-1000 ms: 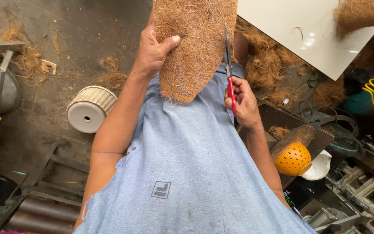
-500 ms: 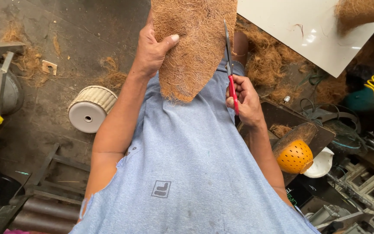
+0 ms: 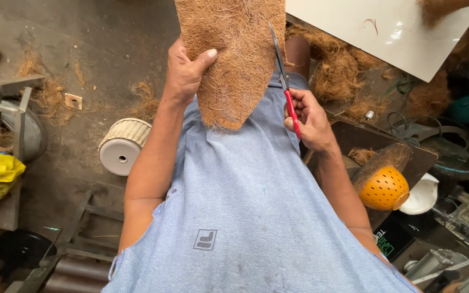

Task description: Cutting and trimming shapes from coconut fiber mats using scissors.

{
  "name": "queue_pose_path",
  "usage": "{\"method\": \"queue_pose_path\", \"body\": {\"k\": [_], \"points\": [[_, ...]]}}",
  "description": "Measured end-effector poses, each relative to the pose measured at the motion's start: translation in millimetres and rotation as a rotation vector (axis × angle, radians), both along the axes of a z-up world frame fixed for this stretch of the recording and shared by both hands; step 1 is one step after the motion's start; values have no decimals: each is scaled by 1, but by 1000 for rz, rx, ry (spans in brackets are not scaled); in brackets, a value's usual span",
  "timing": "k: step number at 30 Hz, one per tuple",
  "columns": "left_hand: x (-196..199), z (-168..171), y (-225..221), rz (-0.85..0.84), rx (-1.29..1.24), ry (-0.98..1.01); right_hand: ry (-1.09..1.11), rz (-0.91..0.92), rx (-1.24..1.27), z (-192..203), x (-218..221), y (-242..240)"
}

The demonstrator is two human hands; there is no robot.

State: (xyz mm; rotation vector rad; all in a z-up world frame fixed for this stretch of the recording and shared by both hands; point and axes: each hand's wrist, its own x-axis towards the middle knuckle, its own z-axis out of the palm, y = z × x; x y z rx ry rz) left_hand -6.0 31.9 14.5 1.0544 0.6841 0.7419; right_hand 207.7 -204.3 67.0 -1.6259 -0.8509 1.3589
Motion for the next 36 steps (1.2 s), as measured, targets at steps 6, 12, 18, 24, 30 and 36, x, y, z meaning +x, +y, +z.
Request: {"method": "queue_pose_path", "body": {"k": [6,12,18,24,30,36], "points": [[1,5,1,-10,55,28,-7,5,-23,4,2,-1],[0,2,0,-13,70,10,-20,5,-45,5,5,-3],[0,13,0,-92,67,-12,-17,1,-66,7,10,0],[2,13,1,-107,33,-45,-23,11,-67,12,13,5],[1,8,3,-111,65,-45,-40,41,-44,12,18,4],[5,21,1,-135,115,88,-29,-6,-77,11,17,7]]}}
